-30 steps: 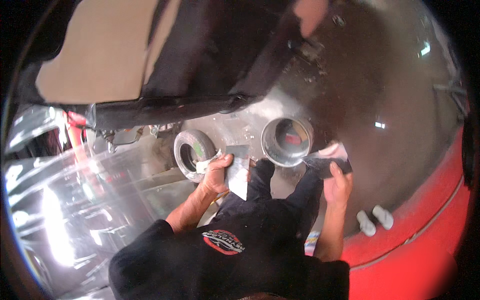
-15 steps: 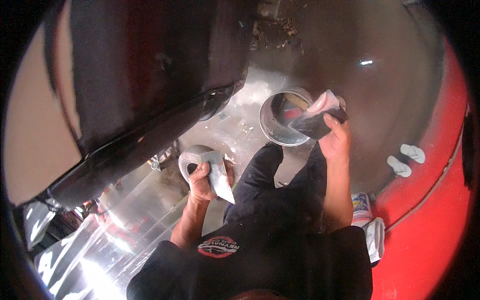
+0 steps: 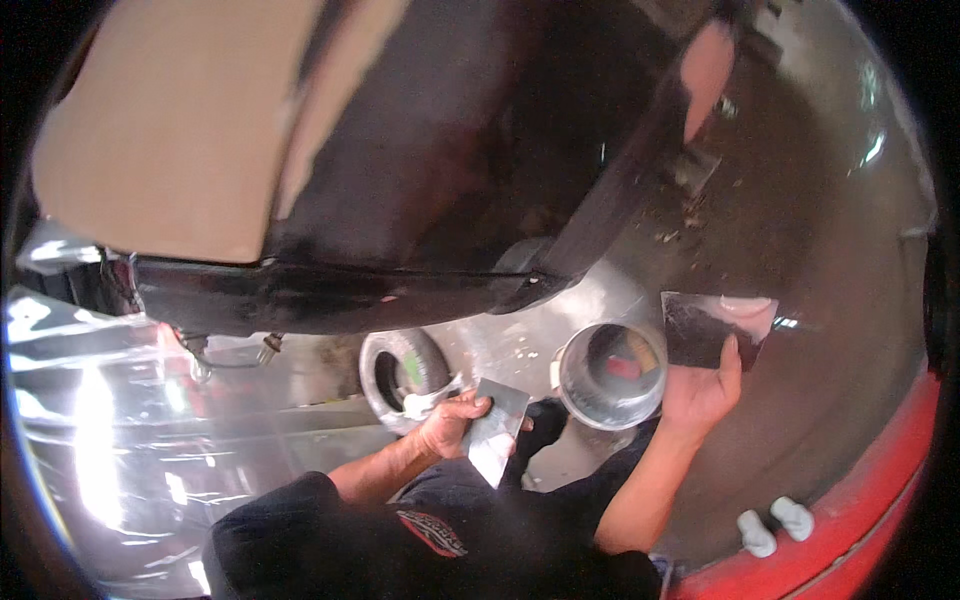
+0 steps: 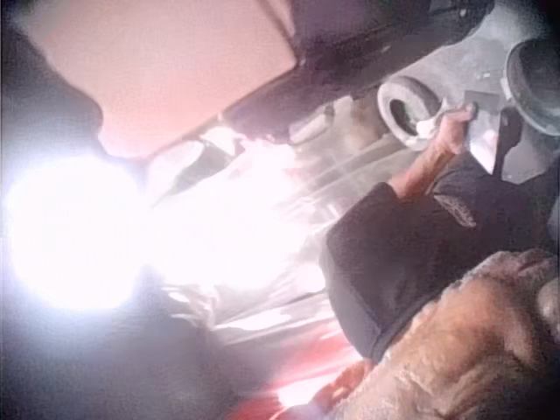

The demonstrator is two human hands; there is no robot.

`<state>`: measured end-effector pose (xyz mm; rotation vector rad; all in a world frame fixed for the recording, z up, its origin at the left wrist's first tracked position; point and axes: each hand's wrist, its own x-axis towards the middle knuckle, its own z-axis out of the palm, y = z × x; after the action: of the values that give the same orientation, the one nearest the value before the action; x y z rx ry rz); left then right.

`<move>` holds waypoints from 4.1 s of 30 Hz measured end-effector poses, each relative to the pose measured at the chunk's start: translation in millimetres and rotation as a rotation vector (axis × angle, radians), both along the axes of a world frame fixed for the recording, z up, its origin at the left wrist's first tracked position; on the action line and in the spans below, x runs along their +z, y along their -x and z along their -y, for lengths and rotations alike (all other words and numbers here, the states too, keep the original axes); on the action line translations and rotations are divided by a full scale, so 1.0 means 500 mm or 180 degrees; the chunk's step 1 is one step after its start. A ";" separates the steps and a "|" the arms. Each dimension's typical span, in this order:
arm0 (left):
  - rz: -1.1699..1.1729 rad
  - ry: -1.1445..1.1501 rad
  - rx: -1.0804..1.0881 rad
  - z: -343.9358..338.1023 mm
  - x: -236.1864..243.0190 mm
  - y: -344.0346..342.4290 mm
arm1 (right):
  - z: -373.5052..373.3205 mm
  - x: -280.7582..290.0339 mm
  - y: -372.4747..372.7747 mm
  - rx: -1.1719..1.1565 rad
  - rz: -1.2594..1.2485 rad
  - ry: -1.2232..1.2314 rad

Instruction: The person applies body filler to a car bumper using a putty knife and sanding block, smoothing the surface in a workshop environment.

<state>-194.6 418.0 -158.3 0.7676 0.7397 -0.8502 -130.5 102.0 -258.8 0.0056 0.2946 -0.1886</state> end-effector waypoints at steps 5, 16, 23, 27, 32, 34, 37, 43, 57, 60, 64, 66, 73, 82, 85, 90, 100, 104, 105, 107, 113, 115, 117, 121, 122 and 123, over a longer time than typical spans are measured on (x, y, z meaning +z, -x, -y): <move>0.0563 -0.0325 0.0197 0.067 0.068 -0.026 | 0.022 0.133 -0.029 -0.0453 -0.0242 0.1331; 0.1284 -0.0320 0.0612 0.305 0.206 -0.140 | 0.066 0.349 0.105 -0.0350 0.1666 0.6934; 0.2592 -0.1799 -0.0659 0.389 0.244 -0.120 | 0.187 0.387 0.050 -0.0436 0.1145 0.7306; 0.3801 -0.2905 -0.0249 0.475 0.292 -0.113 | 0.222 0.445 0.031 0.0722 0.2280 0.7145; 0.2880 -0.2682 0.1128 0.457 0.329 -0.127 | 0.264 0.492 0.028 0.1000 0.3098 0.7252; 0.2892 -0.2642 0.1620 0.466 0.327 -0.114 | 0.261 0.540 0.029 0.0752 0.3105 0.6977; 0.1313 -0.0669 0.2072 0.478 0.330 -0.104 | 0.221 0.556 0.029 0.0027 0.3520 0.6294; 0.1570 0.0143 0.2080 0.421 0.392 -0.073 | 0.240 0.499 -0.003 0.0303 0.2829 0.7648; 0.3449 -0.3135 0.1378 0.345 0.433 0.021 | 0.080 0.595 0.133 0.0688 0.3041 0.7392; 0.2762 -0.3171 0.2149 0.289 0.396 0.034 | 0.102 0.514 0.128 0.1231 0.2880 0.6700; 0.2342 -0.2567 0.2462 0.246 0.307 0.081 | 0.150 0.419 0.086 0.1770 0.0328 0.3824; 0.1798 -0.2390 0.2479 0.247 0.253 0.111 | 0.145 0.430 0.020 0.1967 0.0402 0.2652; 0.0573 -0.2153 0.2769 0.290 0.133 0.199 | 0.125 0.346 -0.116 0.2311 0.0790 0.1356; 0.0368 -0.2135 0.2769 0.305 0.076 0.203 | 0.003 0.326 -0.274 -0.1585 0.2200 0.6604; 0.0321 -0.2139 0.2750 0.303 0.061 0.201 | -0.036 0.336 -0.314 -0.2769 0.2651 0.7343; 0.0182 -0.2183 0.2731 0.306 0.054 0.201 | -0.082 0.340 -0.379 -0.3401 0.2950 0.7061; 0.0233 -0.2299 0.2564 0.293 0.029 0.232 | -0.109 0.359 -0.406 -0.3654 0.3014 0.7444; 0.0172 -0.2270 0.2683 0.291 0.043 0.221 | -0.105 0.327 -0.374 -0.3073 0.2816 0.7408; 0.0182 -0.2282 0.2685 0.290 0.045 0.220 | -0.098 0.320 -0.368 -0.3026 0.2794 0.7462; 0.0215 -0.2230 0.2744 0.290 0.049 0.218 | -0.081 0.318 -0.350 -0.2714 0.2789 0.7681; 0.0264 -0.2349 0.2575 0.290 0.024 0.241 | -0.065 0.370 -0.329 -0.2497 0.2962 0.7700; 0.0279 -0.2379 0.2539 0.291 0.021 0.245 | -0.082 0.383 -0.334 -0.2579 0.3023 0.7516; 0.0290 -0.2347 0.2585 0.298 0.035 0.235 | -0.106 0.387 -0.337 -0.2612 0.3041 0.7291; 0.0240 -0.2251 0.2647 0.302 0.037 0.237 | -0.127 0.379 -0.345 -0.2963 0.2947 0.7239; 0.0232 -0.2238 0.2668 0.303 0.036 0.239 | -0.121 0.377 -0.349 -0.2961 0.2971 0.7330; 0.0224 -0.2225 0.2688 0.304 0.035 0.240 | -0.116 0.376 -0.353 -0.2959 0.2994 0.7422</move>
<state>-314.5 266.1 -140.5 0.9673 1.1932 0.2259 46.0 160.0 -70.9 -2.0514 -1.0460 -1.3018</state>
